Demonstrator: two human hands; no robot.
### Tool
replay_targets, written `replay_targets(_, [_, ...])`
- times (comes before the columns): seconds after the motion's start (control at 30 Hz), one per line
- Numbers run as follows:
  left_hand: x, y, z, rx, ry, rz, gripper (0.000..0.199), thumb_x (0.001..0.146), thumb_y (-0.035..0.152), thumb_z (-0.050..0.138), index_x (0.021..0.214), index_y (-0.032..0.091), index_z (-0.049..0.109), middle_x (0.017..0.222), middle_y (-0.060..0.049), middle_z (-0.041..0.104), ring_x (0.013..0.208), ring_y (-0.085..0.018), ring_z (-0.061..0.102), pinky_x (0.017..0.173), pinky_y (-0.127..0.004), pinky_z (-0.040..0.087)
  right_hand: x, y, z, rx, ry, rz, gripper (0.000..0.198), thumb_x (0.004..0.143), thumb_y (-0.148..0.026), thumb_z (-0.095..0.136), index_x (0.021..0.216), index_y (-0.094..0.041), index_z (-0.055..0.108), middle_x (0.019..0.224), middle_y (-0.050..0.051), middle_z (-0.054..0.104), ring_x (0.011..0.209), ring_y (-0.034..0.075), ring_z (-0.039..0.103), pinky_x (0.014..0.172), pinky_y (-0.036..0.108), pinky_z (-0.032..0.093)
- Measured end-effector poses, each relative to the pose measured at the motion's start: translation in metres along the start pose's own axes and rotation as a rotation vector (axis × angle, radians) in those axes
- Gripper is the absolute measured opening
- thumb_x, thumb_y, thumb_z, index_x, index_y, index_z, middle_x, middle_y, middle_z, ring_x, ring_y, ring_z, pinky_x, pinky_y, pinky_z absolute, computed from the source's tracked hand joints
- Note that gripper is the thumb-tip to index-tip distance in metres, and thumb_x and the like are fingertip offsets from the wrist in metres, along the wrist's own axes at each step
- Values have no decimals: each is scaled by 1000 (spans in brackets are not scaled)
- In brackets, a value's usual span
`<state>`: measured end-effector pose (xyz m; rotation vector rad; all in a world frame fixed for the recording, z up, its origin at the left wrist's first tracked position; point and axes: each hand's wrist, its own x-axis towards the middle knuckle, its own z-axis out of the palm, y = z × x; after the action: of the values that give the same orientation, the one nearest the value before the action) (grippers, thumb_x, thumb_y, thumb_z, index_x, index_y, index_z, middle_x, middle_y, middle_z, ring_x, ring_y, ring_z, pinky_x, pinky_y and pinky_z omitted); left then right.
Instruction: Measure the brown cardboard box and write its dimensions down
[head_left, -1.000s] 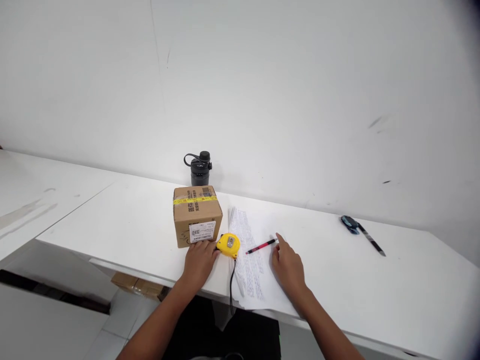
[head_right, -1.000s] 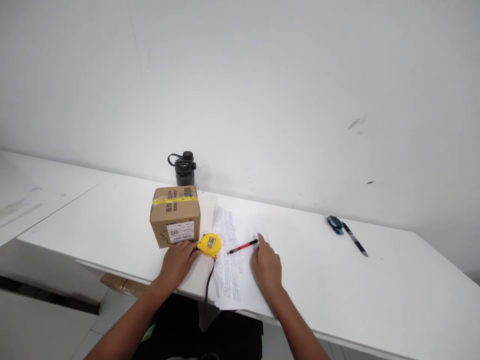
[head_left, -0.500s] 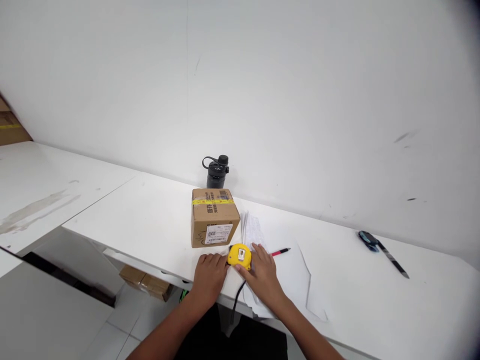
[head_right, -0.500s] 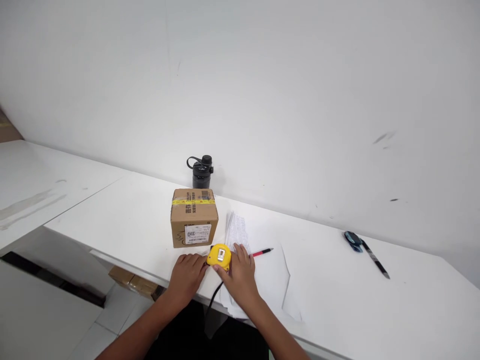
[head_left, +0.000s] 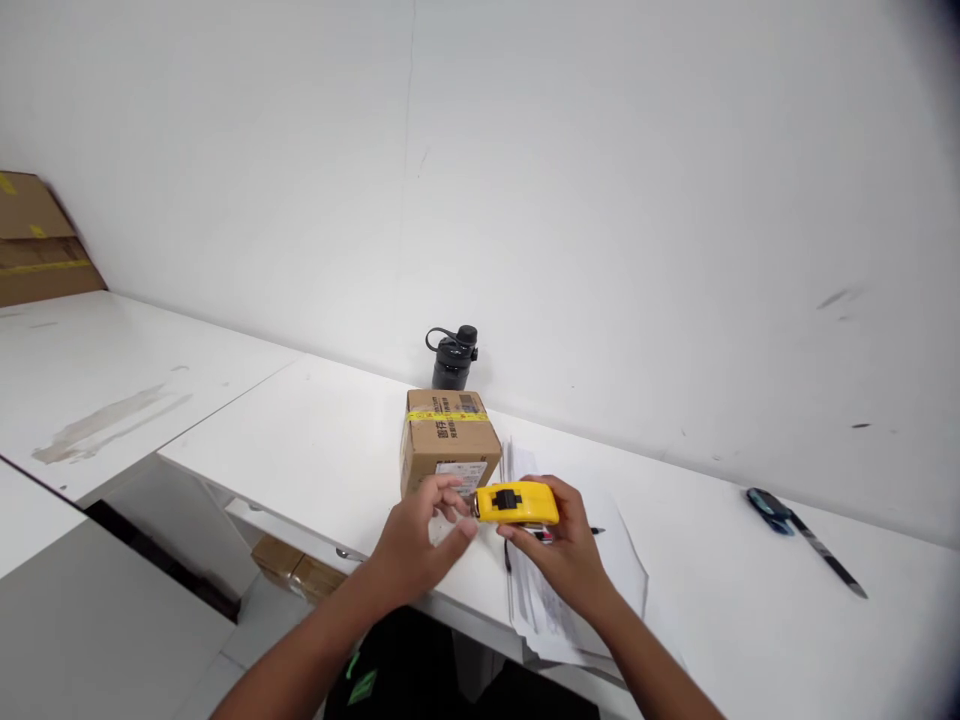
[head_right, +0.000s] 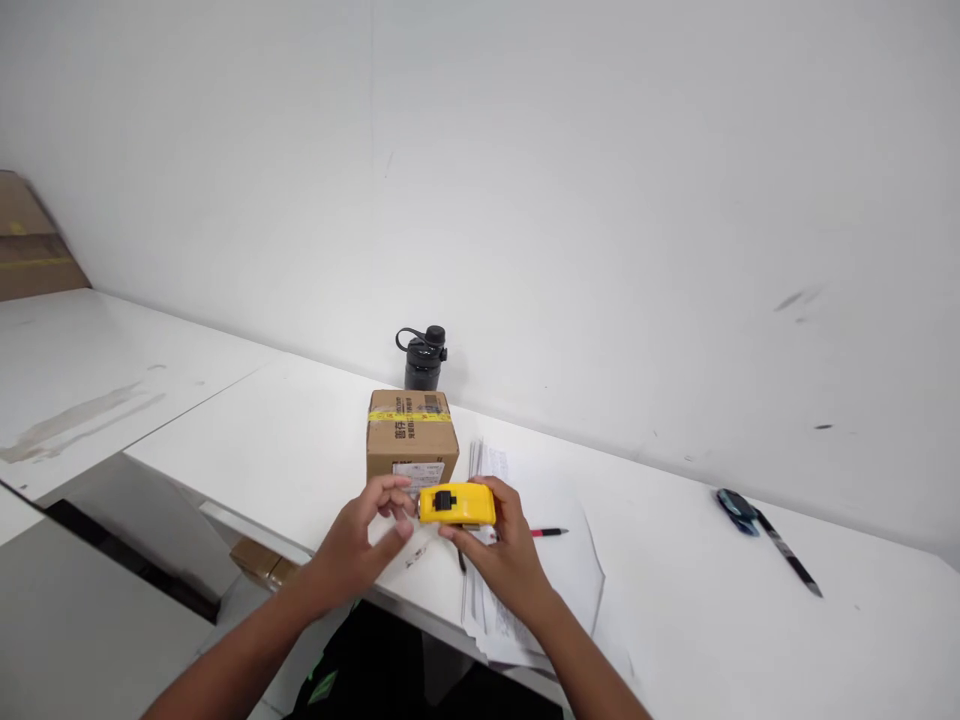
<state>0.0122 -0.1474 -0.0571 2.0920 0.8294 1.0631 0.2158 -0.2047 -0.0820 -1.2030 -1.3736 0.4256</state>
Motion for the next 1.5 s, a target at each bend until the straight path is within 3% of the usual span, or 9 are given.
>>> replay_targets(0.1, [17,13,-15,-278,-56,-236,33,91,46,50,109,19,52,90,-5,66,81,-18,63,71,-30,49,35,-17,2,-58,-159,-282,54,78,-24,75,122,-30,44,122,8,62,116,25,60,95,44,51])
replay_targets(0.2, [39,20,-29,-479,-58,-329,34,84,49,60,98,19,50,77,0,62,70,-14,59,63,-26,46,66,-29,1,-134,-247,-362,50,80,-25,73,121,-30,45,122,7,63,114,24,61,94,42,51])
replay_targets(0.43, [98,-11,-78,-377,192,-409,35,77,38,63,102,20,48,55,9,48,48,-8,41,49,-20,32,141,-17,-47,-165,-274,39,48,73,-36,74,113,-27,50,105,3,65,93,22,63,79,36,53])
replay_targets(0.63, [103,-52,-73,-272,41,-555,44,70,44,68,99,18,48,51,8,48,46,-11,42,46,-22,30,170,12,-57,-105,-475,174,43,66,-27,74,103,-22,53,95,1,66,87,21,63,75,34,52])
replay_targets(0.87, [100,-60,-63,-169,-107,-563,42,76,60,58,73,21,43,51,6,49,47,-11,44,49,-24,32,159,14,-43,-206,-487,172,42,71,-30,70,107,-24,49,94,0,64,83,19,60,70,32,49])
replay_targets(1.13, [125,-39,-106,-69,-196,-501,37,77,53,54,67,18,56,67,-5,66,61,-16,58,58,-26,41,125,-16,-54,-433,-262,16,46,74,-39,71,114,-25,51,101,4,65,81,22,59,71,36,50])
replay_targets(1.23, [156,-35,-109,-17,-123,-394,34,81,48,46,64,19,52,66,-3,61,62,-16,54,59,-26,41,73,-32,-27,-421,-53,-147,49,80,-41,67,122,-25,47,108,9,63,83,23,63,67,37,54])
replay_targets(1.37, [197,-35,-85,74,-131,-241,29,80,45,51,63,20,52,70,-2,60,68,-17,53,65,-28,43,11,-46,39,-425,257,-358,54,83,-30,61,132,-25,38,119,15,57,106,31,62,75,44,58])
replay_targets(1.5, [213,-46,-57,200,-184,-212,36,79,53,54,64,20,55,73,-5,62,74,-21,56,68,-29,44,2,-54,82,-560,281,-406,49,83,-21,54,131,-24,42,126,18,57,88,29,69,56,38,58])
